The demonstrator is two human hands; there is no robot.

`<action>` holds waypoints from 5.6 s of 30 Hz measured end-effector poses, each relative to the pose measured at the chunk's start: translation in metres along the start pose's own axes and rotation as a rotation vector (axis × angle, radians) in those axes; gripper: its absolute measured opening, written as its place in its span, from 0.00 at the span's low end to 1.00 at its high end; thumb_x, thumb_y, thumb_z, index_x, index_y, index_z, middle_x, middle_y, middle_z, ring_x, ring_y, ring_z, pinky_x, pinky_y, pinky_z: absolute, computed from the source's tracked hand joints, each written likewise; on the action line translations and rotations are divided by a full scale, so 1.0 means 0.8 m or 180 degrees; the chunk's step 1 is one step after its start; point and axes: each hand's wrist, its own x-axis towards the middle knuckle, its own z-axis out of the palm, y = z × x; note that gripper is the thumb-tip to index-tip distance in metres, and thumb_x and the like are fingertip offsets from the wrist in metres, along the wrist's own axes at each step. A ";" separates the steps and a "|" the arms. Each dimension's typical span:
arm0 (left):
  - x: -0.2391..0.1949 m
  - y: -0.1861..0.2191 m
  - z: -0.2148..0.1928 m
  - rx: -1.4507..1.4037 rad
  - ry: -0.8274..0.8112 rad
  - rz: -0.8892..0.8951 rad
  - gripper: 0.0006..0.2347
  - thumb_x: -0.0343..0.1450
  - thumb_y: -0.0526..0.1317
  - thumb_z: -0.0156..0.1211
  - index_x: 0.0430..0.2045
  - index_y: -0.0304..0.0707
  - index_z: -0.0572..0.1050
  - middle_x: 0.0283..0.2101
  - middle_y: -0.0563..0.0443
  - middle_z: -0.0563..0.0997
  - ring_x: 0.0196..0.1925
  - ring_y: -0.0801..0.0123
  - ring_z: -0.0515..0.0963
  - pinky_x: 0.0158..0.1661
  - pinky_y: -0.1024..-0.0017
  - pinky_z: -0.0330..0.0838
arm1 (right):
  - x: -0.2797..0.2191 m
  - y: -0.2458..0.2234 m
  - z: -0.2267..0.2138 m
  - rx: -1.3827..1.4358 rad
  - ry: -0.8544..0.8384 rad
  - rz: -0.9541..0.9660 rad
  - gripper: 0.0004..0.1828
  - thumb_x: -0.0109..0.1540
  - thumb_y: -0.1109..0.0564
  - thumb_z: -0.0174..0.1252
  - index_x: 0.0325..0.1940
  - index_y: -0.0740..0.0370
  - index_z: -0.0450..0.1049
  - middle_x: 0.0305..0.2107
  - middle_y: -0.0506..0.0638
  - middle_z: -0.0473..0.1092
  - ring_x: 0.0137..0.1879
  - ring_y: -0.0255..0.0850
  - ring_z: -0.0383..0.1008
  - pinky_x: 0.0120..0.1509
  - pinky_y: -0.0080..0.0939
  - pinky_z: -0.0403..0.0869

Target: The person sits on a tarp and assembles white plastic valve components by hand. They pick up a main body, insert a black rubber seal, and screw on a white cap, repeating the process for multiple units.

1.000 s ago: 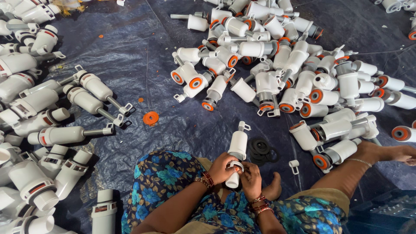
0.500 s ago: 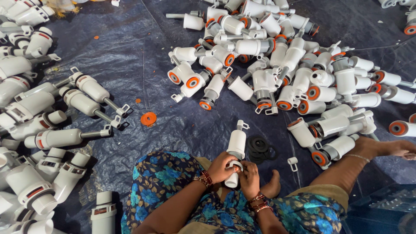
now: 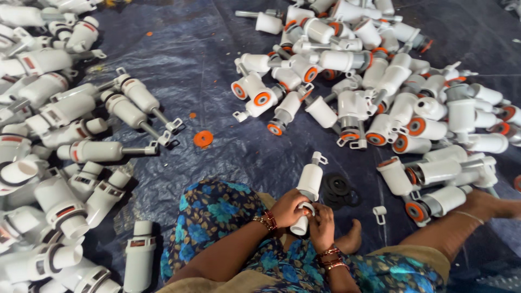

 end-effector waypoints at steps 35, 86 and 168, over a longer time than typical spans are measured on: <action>-0.002 0.008 -0.004 0.0400 -0.0099 -0.0012 0.14 0.68 0.36 0.65 0.47 0.34 0.77 0.48 0.42 0.77 0.50 0.52 0.79 0.50 0.58 0.75 | 0.004 0.010 -0.003 -0.0028 -0.0063 -0.0185 0.16 0.61 0.60 0.63 0.52 0.67 0.72 0.48 0.59 0.70 0.46 0.49 0.79 0.45 0.42 0.80; -0.009 -0.031 0.030 -0.0109 -0.0237 0.0011 0.50 0.55 0.59 0.78 0.68 0.33 0.58 0.61 0.34 0.65 0.62 0.45 0.70 0.61 0.53 0.68 | 0.005 0.042 -0.001 0.1515 0.0031 0.0992 0.22 0.67 0.51 0.57 0.61 0.67 0.69 0.48 0.55 0.73 0.51 0.40 0.74 0.56 0.40 0.74; -0.068 0.114 0.004 -0.0698 0.1547 0.0424 0.49 0.49 0.57 0.84 0.61 0.33 0.63 0.57 0.35 0.65 0.60 0.46 0.71 0.60 0.55 0.69 | -0.103 -0.108 -0.383 -0.3061 -0.0017 0.2037 0.28 0.63 0.38 0.50 0.55 0.59 0.79 0.50 0.63 0.76 0.55 0.56 0.77 0.60 0.52 0.74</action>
